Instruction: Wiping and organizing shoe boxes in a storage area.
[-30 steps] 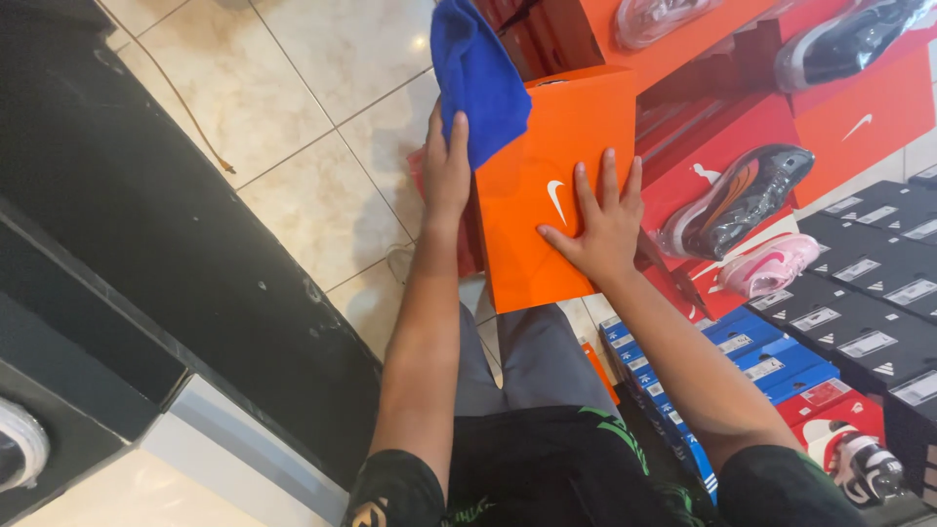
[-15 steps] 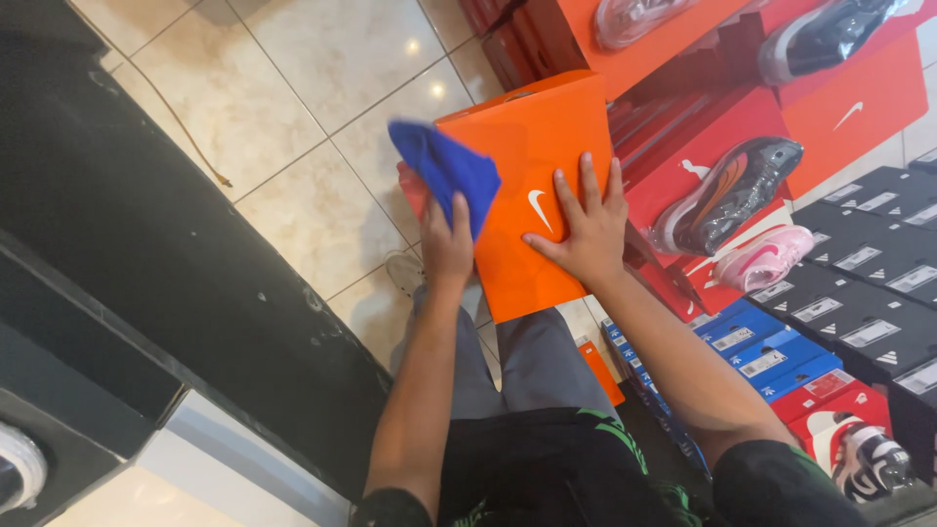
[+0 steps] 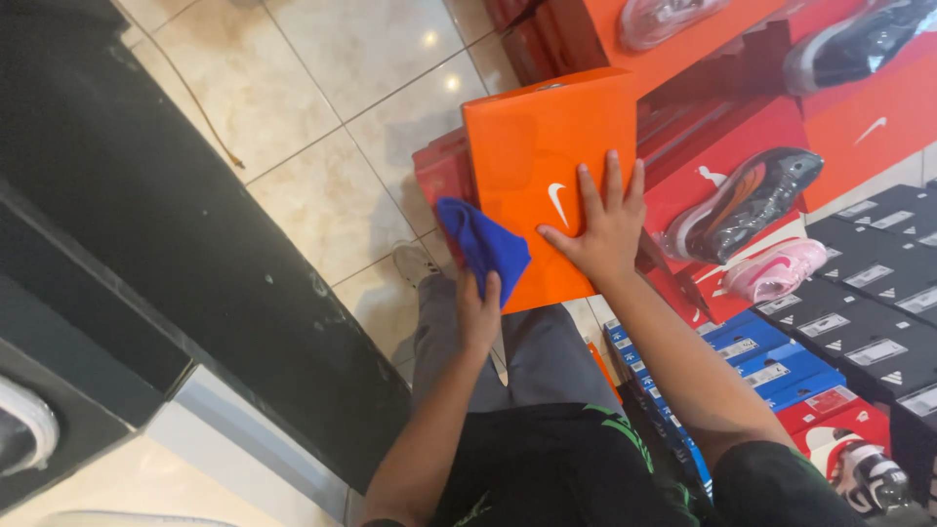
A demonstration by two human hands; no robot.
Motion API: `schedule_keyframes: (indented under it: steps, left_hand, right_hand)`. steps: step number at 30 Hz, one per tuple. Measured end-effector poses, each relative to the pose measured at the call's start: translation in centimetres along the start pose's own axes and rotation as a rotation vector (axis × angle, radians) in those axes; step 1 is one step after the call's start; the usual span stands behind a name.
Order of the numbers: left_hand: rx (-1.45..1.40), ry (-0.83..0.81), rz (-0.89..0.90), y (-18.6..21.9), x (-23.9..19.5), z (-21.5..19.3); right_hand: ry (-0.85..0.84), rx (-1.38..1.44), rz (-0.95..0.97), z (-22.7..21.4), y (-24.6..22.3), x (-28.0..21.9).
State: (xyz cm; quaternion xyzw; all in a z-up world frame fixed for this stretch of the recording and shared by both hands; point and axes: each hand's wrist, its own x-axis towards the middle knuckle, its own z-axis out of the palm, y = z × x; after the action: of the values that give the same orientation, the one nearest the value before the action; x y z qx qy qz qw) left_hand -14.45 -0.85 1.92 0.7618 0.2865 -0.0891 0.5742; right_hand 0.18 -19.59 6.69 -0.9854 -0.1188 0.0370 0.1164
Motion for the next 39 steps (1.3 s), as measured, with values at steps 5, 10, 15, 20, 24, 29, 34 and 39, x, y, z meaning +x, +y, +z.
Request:
schedule_keyframes:
  steps: [5, 10, 15, 20, 24, 29, 34, 39]
  left_hand:
    - [0.005, -0.039, -0.032, -2.2, -2.9, 0.4]
    - [0.007, 0.017, 0.067, -6.1, 2.7, 3.1]
    - [-0.329, 0.031, 0.051, -0.3, 9.8, 0.8]
    - [-0.714, 0.072, -0.145, 2.7, 12.7, -6.6]
    - [-0.603, 0.32, -0.093, -1.9, 11.9, -7.7]
    - [-0.486, 0.529, -0.264, -2.3, 8.8, -8.6]
    - [-0.36, -0.025, -0.108, 0.5, 5.6, -1.8]
    - [-0.339, 0.201, -0.134, 4.2, 7.3, -1.0]
  right_hand:
    - [0.023, 0.009, -0.035, -0.3, -0.3, -0.1]
    - [0.021, 0.108, -0.041, -0.2, -0.4, -0.4]
    - [0.004, 0.152, -0.058, -0.4, -0.4, -0.6]
    - [0.073, 0.229, -0.03, 0.9, 0.9, -0.4]
    - [0.13, 0.401, -0.003, 0.5, 0.2, -0.5]
    - [0.135, 0.324, -0.037, 1.3, 0.7, -0.7]
    - [0.09, 0.273, -0.143, 0.8, -0.3, -0.7]
    - [0.052, 0.284, -0.194, -0.3, -0.5, -1.1]
